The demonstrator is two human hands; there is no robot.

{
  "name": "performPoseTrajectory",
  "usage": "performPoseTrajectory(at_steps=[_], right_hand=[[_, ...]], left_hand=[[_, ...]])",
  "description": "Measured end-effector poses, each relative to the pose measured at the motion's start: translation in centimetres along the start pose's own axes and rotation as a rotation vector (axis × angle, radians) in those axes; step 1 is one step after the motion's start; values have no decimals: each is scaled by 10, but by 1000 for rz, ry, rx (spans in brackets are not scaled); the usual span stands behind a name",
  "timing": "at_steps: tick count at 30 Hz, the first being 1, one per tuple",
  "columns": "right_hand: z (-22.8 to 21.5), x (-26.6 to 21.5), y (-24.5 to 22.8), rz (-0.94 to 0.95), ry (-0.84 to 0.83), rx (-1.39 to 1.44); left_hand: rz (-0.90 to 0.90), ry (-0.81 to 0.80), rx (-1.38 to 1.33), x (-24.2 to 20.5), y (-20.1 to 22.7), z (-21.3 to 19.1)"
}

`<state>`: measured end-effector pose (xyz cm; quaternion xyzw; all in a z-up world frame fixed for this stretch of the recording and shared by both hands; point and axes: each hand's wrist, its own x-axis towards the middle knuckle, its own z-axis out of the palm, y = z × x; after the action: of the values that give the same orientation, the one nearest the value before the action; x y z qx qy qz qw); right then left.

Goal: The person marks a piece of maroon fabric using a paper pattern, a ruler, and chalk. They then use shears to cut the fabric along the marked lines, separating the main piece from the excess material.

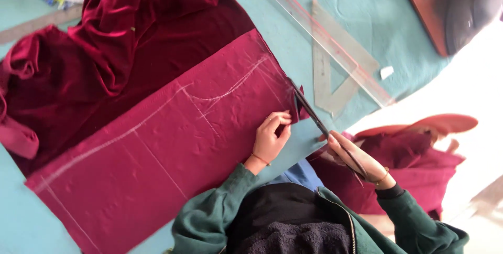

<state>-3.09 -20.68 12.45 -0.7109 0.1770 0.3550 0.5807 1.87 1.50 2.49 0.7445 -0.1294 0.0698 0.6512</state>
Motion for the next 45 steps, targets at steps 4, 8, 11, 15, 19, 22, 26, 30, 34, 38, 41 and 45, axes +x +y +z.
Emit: performPoseTrajectory(at_steps=[4, 8, 11, 15, 19, 22, 26, 30, 34, 38, 41, 45], right_hand=[[-29, 17, -17, 11, -59, -141], [-45, 33, -28, 25, -95, -281], [-50, 38, -33, 32, -106, -363], [-52, 44, -37, 36, -105, -470], [-57, 52, -26, 37, -97, -532], [-67, 66, -3, 16, -88, -549], [-70, 72, 1, 26, -76, -586], [-72, 60, -13, 1, -137, -417], [-60, 43, -51, -16, -173, -340], [-61, 42, -47, -21, -186, -323], [-67, 49, -27, -6, -168, -379], [-70, 60, -15, 10, -129, -491]], left_hand=[[-12, 34, 27, 0, 2, 1], [-10, 18, 19, -3, -3, 4], [-6, 23, 22, -6, -4, 6], [3, 22, 31, -5, -1, 6], [1, 15, 35, -4, 1, 5], [6, 15, 17, -5, -1, 6], [2, 20, 18, -6, -3, 7], [1, 9, 24, -9, -7, 8], [-2, 9, 22, -8, -6, 8], [-6, 7, 26, -9, -7, 7], [-8, 7, 21, -8, -6, 7], [-15, 1, 4, -8, -5, 6]])
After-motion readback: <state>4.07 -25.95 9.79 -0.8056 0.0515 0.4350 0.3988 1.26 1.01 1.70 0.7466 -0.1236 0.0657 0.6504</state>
